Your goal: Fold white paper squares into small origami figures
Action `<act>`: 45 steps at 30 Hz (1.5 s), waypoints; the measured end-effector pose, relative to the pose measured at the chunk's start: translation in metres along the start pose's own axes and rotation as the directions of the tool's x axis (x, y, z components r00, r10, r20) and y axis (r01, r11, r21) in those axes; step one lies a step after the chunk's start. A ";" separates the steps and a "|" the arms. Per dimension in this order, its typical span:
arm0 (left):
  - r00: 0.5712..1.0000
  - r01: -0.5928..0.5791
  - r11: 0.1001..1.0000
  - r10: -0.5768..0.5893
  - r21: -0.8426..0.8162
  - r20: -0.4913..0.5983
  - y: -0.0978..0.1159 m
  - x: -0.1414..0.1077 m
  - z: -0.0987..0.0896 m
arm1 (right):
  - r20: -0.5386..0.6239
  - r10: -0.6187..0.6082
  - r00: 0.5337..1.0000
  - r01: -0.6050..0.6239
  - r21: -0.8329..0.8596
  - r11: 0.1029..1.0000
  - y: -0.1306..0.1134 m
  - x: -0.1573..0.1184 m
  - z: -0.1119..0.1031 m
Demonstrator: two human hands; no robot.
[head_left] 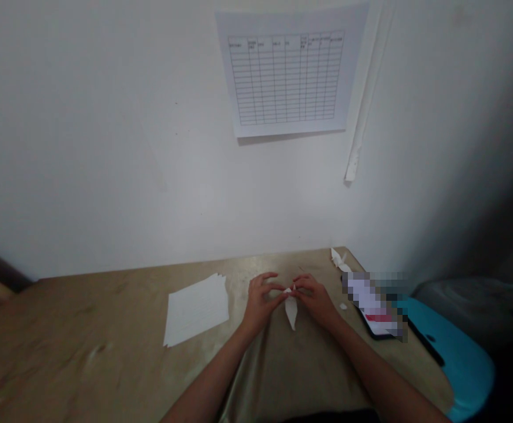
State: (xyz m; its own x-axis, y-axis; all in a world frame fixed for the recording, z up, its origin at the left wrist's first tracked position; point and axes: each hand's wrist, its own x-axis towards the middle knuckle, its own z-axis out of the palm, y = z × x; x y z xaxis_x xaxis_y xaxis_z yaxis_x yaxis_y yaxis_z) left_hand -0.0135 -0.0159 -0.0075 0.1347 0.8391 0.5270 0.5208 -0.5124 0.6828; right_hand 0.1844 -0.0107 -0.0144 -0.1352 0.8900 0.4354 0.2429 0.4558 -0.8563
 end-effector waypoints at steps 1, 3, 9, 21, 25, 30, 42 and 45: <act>1.000 -0.001 1.000 0.000 -0.007 -0.004 0.000 0.000 0.000 | 0.000 -0.001 1.000 0.001 -0.006 1.000 0.000 0.000 0.000; 1.000 -0.001 1.000 0.001 -0.017 -0.007 -0.001 0.000 0.000 | 0.000 -0.008 1.000 0.008 -0.022 1.000 0.000 0.000 0.000; 1.000 -0.003 1.000 0.003 -0.023 -0.012 -0.001 0.001 -0.001 | 0.004 -0.018 1.000 0.018 -0.044 0.999 -0.004 -0.001 0.000; 0.999 -0.008 1.000 0.008 -0.024 -0.033 0.005 0.000 -0.002 | 0.006 -0.004 1.000 0.004 -0.053 0.999 -0.002 -0.002 0.002; 0.999 -0.010 1.000 0.010 -0.002 -0.033 0.006 0.000 -0.003 | 0.009 -0.001 1.000 0.002 -0.062 0.998 -0.005 -0.003 0.002; 1.000 -0.014 1.000 0.014 0.010 -0.020 0.007 0.001 -0.004 | 0.007 0.008 1.000 -0.008 -0.085 0.996 -0.007 -0.004 0.002; 1.000 -0.005 1.000 0.005 -0.014 -0.009 0.006 0.001 -0.004 | -0.036 0.016 0.999 -0.020 -0.101 0.995 -0.003 -0.003 0.006; 1.000 -0.014 1.000 0.014 -0.004 -0.014 0.005 0.001 -0.004 | 0.003 -0.023 1.000 0.023 -0.080 0.997 -0.005 -0.002 0.005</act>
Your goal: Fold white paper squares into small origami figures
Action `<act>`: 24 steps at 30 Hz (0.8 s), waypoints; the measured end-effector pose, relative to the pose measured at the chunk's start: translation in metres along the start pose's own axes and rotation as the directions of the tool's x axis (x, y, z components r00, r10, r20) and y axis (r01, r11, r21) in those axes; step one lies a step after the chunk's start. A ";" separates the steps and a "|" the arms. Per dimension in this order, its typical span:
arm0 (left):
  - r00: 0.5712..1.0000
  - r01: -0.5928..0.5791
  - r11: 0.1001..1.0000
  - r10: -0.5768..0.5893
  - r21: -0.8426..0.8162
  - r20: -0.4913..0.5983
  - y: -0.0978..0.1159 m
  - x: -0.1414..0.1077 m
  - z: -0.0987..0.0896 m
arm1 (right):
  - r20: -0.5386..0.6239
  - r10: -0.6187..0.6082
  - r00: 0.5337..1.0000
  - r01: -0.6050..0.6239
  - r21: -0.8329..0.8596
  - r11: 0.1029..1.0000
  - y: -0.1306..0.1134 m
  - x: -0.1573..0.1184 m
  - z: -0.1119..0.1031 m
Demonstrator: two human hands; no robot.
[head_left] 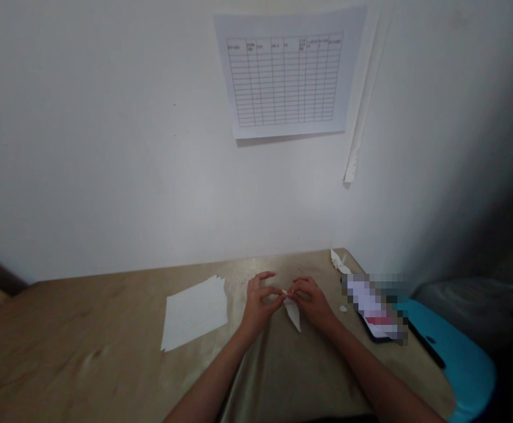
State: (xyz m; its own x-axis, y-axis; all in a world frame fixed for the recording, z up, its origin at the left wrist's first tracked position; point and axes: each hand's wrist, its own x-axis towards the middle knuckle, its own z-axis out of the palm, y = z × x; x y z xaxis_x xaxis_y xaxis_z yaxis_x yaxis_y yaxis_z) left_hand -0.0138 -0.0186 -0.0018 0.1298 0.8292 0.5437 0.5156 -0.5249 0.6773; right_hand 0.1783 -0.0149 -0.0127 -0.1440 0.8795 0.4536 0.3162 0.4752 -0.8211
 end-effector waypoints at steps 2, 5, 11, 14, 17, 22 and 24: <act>1.000 -0.006 1.000 0.006 0.008 -0.006 -0.001 0.000 0.001 | 0.018 -0.031 0.999 0.031 -0.002 1.000 -0.002 0.000 -0.001; 1.000 -0.008 1.000 0.008 0.011 -0.010 -0.002 -0.001 0.002 | 0.024 -0.049 0.999 0.049 -0.019 0.999 -0.002 0.000 -0.002; 1.000 -0.002 1.000 0.002 0.003 -0.006 -0.001 -0.001 0.003 | -0.010 -0.007 1.000 0.007 -0.069 0.998 0.003 0.000 -0.001; 1.000 0.000 1.000 0.000 -0.008 -0.001 0.000 -0.001 0.001 | -0.023 -0.012 1.000 0.011 -0.064 0.998 0.003 0.000 0.000; 1.000 0.004 1.000 -0.004 -0.007 -0.008 0.000 0.000 0.001 | -0.023 -0.036 0.999 0.035 -0.035 0.999 0.000 0.000 0.000; 1.000 0.004 1.000 -0.004 0.017 0.001 -0.001 -0.002 0.002 | -0.017 -0.041 0.999 0.040 -0.020 0.999 -0.003 0.000 -0.001; 1.000 0.003 1.000 -0.003 0.031 0.010 -0.002 -0.003 0.004 | -0.010 -0.035 0.999 0.035 -0.028 0.999 -0.003 0.000 -0.001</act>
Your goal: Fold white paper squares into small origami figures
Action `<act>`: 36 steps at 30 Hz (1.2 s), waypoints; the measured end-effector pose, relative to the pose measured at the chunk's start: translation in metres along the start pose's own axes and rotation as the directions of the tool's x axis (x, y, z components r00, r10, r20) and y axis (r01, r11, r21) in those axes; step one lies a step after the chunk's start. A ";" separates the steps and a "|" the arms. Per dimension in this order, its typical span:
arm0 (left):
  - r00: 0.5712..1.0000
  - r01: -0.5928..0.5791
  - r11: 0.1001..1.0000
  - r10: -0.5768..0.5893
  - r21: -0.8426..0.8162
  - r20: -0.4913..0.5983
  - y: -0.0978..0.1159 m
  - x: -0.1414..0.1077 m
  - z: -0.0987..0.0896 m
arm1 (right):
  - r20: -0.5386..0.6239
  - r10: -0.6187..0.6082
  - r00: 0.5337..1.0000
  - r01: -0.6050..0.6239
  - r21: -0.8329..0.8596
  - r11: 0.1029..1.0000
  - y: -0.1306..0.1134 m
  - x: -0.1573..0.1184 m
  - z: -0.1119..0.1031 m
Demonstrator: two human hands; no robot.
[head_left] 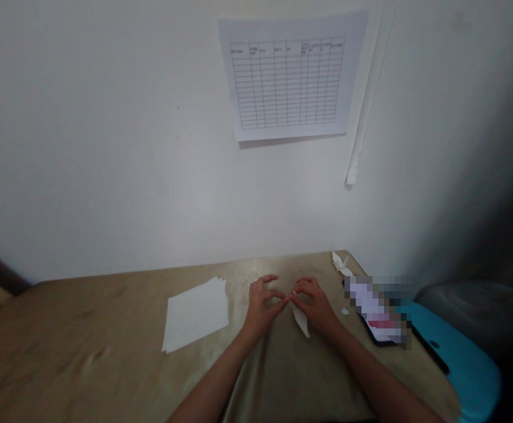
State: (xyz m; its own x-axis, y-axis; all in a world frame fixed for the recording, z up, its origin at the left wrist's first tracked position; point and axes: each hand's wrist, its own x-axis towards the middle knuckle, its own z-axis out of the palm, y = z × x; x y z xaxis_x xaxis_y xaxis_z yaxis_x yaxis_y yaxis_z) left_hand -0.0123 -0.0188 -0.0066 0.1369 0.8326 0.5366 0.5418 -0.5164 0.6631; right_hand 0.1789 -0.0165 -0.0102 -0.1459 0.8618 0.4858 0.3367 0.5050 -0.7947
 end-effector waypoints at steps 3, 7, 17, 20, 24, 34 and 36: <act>1.000 0.005 1.000 -0.006 0.013 0.008 -0.001 0.000 0.001 | 0.004 0.018 1.000 -0.018 -0.008 1.000 0.002 -0.001 0.000; 1.000 0.004 1.000 -0.004 0.011 -0.001 -0.001 0.001 -0.001 | -0.028 0.051 0.998 -0.051 -0.003 0.999 0.005 -0.001 0.001; 1.000 -0.007 0.999 0.008 0.034 -0.026 -0.003 0.000 0.000 | 0.015 0.035 0.999 -0.034 -0.021 0.999 0.003 0.000 0.001; 1.000 -0.006 0.999 0.006 0.046 -0.007 -0.002 0.001 -0.001 | 0.004 0.052 0.999 -0.052 -0.045 0.998 0.006 -0.001 0.001; 1.000 0.000 0.999 -0.001 0.050 0.016 0.001 0.002 -0.003 | 0.016 0.039 0.999 -0.038 -0.054 0.998 0.006 -0.002 0.002; 0.995 0.034 0.999 -0.035 -0.004 -0.091 -0.006 0.004 -0.003 | 0.031 0.055 0.998 -0.049 -0.169 0.984 0.010 -0.002 0.003; 0.990 0.043 0.999 -0.043 -0.007 -0.134 -0.007 0.005 -0.004 | 0.004 0.079 0.997 -0.077 -0.208 0.975 0.012 -0.003 0.003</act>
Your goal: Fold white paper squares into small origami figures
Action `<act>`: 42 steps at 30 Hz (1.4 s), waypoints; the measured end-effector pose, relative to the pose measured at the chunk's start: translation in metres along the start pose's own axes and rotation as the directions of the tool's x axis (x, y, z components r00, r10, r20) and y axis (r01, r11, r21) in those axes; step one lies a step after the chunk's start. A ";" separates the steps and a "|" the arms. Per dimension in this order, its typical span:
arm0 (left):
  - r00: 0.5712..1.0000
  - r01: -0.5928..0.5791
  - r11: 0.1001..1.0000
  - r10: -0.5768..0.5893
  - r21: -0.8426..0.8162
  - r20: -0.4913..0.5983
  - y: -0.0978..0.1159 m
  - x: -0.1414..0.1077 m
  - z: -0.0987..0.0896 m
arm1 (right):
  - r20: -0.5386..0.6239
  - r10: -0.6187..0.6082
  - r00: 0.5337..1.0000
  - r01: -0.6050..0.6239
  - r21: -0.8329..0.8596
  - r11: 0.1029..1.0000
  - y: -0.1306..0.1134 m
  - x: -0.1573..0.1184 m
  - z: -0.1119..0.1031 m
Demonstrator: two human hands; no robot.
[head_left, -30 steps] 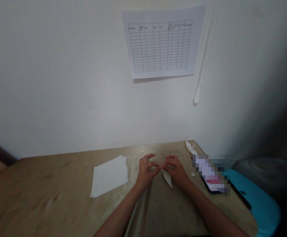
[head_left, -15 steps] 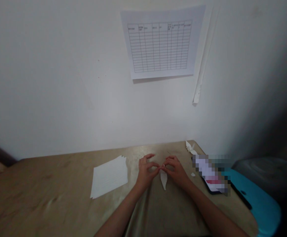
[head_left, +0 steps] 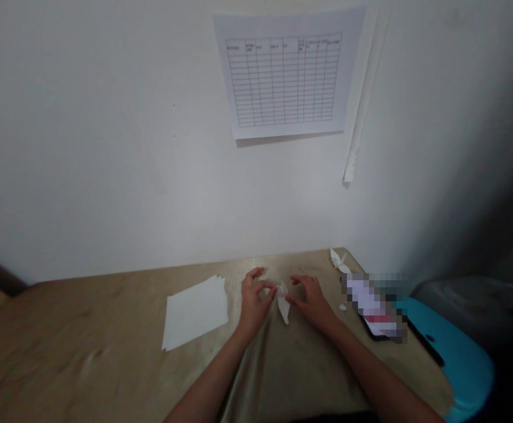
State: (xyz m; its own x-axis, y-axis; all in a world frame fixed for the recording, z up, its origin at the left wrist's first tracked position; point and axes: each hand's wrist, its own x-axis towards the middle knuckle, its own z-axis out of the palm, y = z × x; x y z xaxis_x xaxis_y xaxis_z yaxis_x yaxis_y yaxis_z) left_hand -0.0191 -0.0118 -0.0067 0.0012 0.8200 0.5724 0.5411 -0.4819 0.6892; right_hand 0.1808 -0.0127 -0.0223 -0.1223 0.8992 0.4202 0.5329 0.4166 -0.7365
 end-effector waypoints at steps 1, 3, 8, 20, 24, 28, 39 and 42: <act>1.000 0.006 1.000 -0.006 0.001 -0.017 0.000 0.000 0.000 | -0.004 0.012 1.000 -0.012 -0.022 1.000 0.000 0.000 0.000; 0.999 0.020 1.000 -0.020 0.004 -0.047 0.000 0.000 -0.001 | 0.009 0.030 1.000 -0.030 -0.070 0.997 -0.001 0.000 0.000; 0.997 0.042 0.999 -0.043 -0.011 -0.071 0.004 -0.001 -0.001 | 0.076 0.043 0.996 -0.033 -0.134 0.990 -0.006 -0.001 -0.001; 0.999 0.045 0.999 -0.045 -0.017 -0.010 0.006 -0.003 0.003 | 0.001 0.031 1.000 -0.031 -0.061 0.998 0.000 0.003 0.001; 0.999 0.029 0.999 -0.029 0.024 0.016 0.005 -0.003 0.005 | -0.072 0.034 0.997 -0.033 0.010 0.999 0.007 0.006 -0.003; 0.996 0.001 0.997 -0.007 0.071 0.088 0.003 -0.004 0.005 | -0.098 0.073 0.993 -0.067 0.055 0.996 0.011 0.009 -0.010; 0.979 -0.010 0.979 -0.032 0.203 0.202 -0.013 0.001 -0.002 | 0.044 0.045 0.998 -0.050 0.137 0.989 0.010 0.011 -0.014; 0.963 -0.017 0.988 -0.025 0.151 0.267 -0.012 -0.001 -0.001 | 0.060 0.044 0.997 -0.052 0.145 0.988 0.009 0.010 -0.013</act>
State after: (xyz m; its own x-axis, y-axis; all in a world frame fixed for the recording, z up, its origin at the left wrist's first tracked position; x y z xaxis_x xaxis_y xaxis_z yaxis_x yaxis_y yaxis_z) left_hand -0.0265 -0.0074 -0.0151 0.2121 0.8842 0.4162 0.6614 -0.4434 0.6049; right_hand 0.1952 -0.0016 -0.0177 -0.1490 0.9229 0.3549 0.4112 0.3843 -0.8266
